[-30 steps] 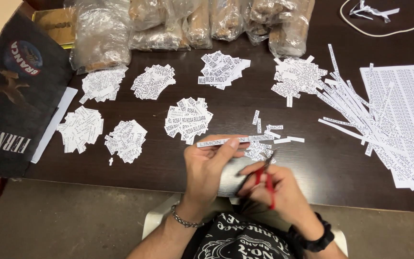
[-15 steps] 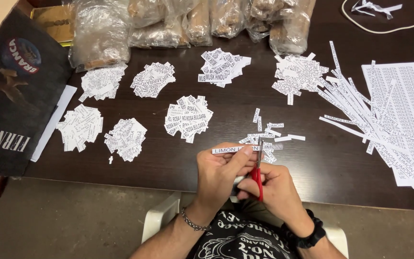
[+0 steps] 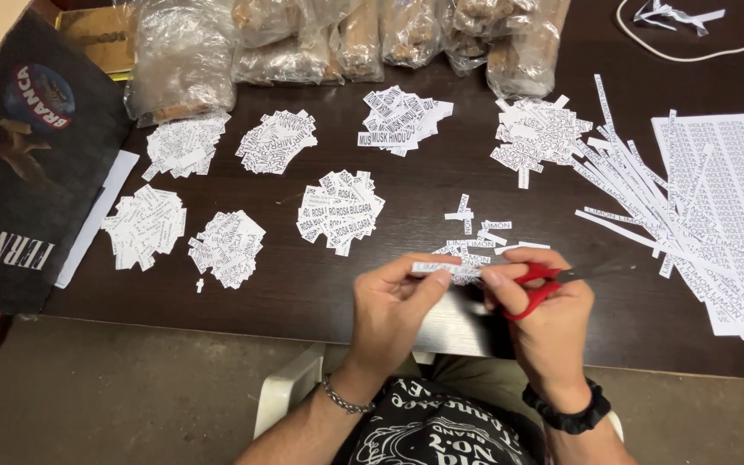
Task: Cutting individual labels from a printed paper strip using scissors at a workshop table.
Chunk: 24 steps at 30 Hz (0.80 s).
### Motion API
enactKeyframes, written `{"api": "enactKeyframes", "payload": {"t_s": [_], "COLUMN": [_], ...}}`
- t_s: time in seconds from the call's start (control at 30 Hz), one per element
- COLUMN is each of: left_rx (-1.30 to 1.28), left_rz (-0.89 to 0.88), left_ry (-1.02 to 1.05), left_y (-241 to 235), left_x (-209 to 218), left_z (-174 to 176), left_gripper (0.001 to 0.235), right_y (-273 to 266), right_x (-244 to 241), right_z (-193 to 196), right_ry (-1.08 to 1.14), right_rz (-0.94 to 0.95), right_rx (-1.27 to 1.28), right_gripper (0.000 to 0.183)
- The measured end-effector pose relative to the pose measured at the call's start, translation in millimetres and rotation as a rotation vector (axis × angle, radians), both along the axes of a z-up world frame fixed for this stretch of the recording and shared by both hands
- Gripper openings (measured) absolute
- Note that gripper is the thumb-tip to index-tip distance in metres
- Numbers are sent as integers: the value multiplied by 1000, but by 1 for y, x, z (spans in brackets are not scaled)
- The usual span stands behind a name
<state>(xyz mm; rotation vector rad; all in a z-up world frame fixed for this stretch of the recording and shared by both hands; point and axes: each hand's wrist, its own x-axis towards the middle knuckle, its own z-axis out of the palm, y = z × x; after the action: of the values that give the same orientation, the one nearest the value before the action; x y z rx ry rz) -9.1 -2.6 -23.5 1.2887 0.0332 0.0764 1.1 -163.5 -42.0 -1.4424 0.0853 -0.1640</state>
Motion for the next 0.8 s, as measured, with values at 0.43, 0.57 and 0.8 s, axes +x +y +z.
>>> {"api": "enactKeyframes", "payload": {"t_s": [0.43,0.57,0.8], "left_rx": [32,-88,39], "left_rz": [111,30,72], "left_ry": [20,124,82], "left_y": [-4,-11,-11], "left_x": [5,-4,-7], "left_z": [2,0,4], "left_gripper": [17,18,19], "right_y": [6,9,8], "right_x": [-24,-22,-21], "right_z": [-17,-16,-19], "right_ry": [269,210,145], "right_rz": [604,577,557], "right_rx": [-41,-104,-98], "right_gripper": [33,17,8]}}
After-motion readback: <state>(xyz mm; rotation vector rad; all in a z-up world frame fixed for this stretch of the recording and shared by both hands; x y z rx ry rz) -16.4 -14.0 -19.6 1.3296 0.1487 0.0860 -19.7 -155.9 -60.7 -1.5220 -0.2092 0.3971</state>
